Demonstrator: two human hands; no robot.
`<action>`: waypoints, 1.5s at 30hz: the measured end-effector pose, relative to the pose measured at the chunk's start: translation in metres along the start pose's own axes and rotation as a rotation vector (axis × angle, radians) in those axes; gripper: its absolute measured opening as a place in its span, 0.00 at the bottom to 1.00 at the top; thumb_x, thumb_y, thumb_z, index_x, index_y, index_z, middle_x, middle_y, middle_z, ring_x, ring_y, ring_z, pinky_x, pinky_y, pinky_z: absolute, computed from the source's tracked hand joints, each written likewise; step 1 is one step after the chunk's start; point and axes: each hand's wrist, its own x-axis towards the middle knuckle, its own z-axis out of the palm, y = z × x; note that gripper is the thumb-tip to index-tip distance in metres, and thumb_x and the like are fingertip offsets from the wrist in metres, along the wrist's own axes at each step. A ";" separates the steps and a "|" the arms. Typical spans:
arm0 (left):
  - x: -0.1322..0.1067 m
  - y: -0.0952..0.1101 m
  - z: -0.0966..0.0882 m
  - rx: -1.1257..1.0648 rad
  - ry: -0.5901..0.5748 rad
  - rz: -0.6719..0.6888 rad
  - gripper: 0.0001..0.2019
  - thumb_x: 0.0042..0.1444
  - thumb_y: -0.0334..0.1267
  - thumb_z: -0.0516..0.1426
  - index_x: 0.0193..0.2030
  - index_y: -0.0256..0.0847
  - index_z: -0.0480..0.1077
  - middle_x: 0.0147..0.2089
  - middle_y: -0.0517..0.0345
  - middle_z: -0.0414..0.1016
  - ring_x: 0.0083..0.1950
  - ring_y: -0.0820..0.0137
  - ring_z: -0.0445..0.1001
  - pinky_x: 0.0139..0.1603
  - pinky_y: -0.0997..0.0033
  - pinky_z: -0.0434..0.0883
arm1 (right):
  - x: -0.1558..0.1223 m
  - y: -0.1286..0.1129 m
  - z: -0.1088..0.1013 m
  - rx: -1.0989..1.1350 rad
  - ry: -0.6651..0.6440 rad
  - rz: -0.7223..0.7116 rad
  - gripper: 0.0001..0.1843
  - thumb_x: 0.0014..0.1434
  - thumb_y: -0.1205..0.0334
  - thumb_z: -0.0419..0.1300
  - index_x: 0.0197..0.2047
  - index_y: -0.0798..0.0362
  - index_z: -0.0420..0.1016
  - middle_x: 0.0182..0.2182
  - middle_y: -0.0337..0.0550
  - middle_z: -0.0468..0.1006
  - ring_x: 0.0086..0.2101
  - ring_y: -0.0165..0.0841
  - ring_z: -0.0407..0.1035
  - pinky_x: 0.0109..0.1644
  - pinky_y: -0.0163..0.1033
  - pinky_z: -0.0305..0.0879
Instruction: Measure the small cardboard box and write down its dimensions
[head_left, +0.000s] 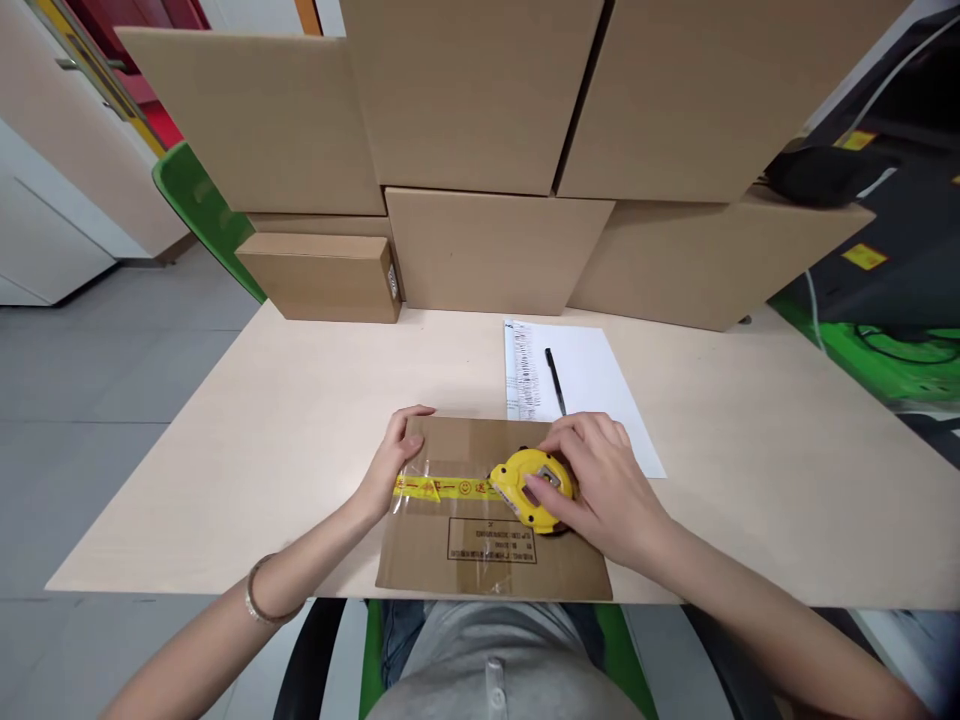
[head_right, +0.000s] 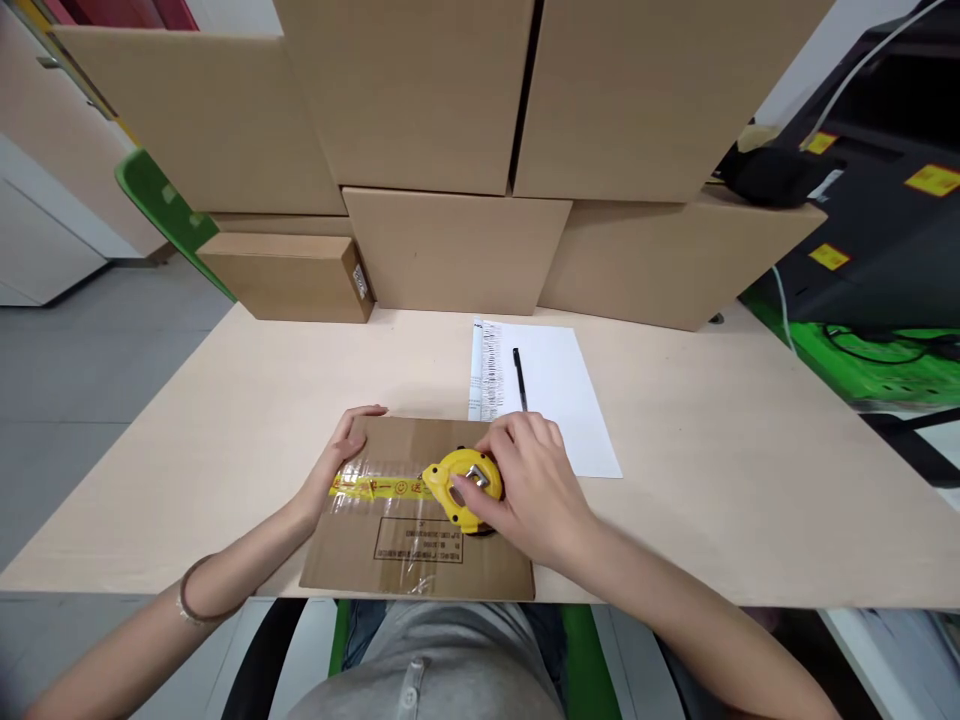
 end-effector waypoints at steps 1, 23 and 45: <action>0.001 -0.001 0.000 -0.044 -0.018 -0.002 0.18 0.57 0.46 0.57 0.52 0.44 0.71 0.57 0.51 0.71 0.55 0.54 0.69 0.52 0.59 0.68 | 0.005 0.009 -0.003 0.006 -0.012 0.070 0.16 0.66 0.45 0.54 0.40 0.49 0.68 0.39 0.50 0.77 0.41 0.45 0.71 0.45 0.51 0.67; 0.006 -0.008 0.001 -0.271 -0.115 -0.052 0.23 0.50 0.57 0.64 0.45 0.43 0.69 0.41 0.57 0.70 0.38 0.65 0.69 0.35 0.69 0.67 | 0.049 0.156 0.069 0.641 -0.237 0.512 0.16 0.62 0.50 0.65 0.33 0.52 0.67 0.21 0.31 0.71 0.20 0.26 0.65 0.23 0.32 0.62; 0.004 -0.005 0.001 -0.254 -0.133 -0.054 0.24 0.50 0.57 0.64 0.45 0.43 0.68 0.39 0.57 0.70 0.37 0.65 0.69 0.35 0.70 0.67 | 0.046 0.155 0.080 0.646 -0.219 0.560 0.12 0.67 0.58 0.63 0.34 0.56 0.72 0.23 0.29 0.68 0.18 0.21 0.60 0.21 0.29 0.61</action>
